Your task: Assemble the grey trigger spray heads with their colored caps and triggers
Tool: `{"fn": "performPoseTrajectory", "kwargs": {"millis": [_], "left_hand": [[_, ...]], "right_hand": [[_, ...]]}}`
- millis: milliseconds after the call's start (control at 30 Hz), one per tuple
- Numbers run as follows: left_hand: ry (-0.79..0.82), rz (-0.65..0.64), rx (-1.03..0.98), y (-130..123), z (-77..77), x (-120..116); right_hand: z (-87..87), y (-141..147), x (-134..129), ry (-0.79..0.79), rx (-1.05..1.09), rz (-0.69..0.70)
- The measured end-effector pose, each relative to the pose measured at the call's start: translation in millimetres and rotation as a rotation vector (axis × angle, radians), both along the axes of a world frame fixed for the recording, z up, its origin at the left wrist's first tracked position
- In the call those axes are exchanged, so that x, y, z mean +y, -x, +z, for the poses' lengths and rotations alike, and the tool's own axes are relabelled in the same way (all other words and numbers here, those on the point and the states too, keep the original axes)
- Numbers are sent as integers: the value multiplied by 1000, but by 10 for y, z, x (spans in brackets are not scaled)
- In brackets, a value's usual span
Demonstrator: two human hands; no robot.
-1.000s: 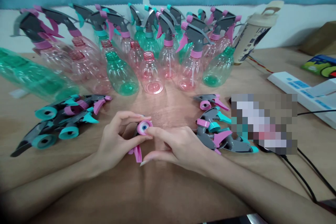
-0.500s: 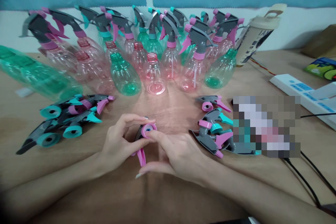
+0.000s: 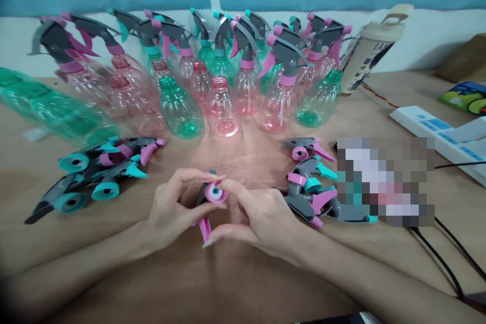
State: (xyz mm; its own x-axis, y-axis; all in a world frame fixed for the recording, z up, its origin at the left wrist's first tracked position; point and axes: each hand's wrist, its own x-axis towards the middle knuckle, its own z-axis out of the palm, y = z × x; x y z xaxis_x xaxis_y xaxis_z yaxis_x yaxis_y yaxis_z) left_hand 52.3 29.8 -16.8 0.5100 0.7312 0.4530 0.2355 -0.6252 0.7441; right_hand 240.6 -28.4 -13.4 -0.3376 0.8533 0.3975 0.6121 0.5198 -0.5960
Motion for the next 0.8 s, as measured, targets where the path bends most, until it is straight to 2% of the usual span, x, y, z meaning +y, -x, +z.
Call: {"fn": "performPoseTrajectory", "kwargs": {"millis": [133,500,567,700,733,800], "left_hand": [[111,-51,-37,-6,-9,-3],[57,19,-51,-14,4,4],[37,23,-52,-13,9,-2],[-7,14,-29,-13,26,-19],[-17,12,-26,-14,29,-21],[-43,21,-29,-16,31,-20]], "right_hand": [[-30,2,1,7,54,61],[46,58,-39,-35,-66,-139],[33,56,-39,-11,-36,-105],[-9,26,-30,31,65,92],[-14,16,-27,25,73,116],[-16,0,-22,3,47,79]]}}
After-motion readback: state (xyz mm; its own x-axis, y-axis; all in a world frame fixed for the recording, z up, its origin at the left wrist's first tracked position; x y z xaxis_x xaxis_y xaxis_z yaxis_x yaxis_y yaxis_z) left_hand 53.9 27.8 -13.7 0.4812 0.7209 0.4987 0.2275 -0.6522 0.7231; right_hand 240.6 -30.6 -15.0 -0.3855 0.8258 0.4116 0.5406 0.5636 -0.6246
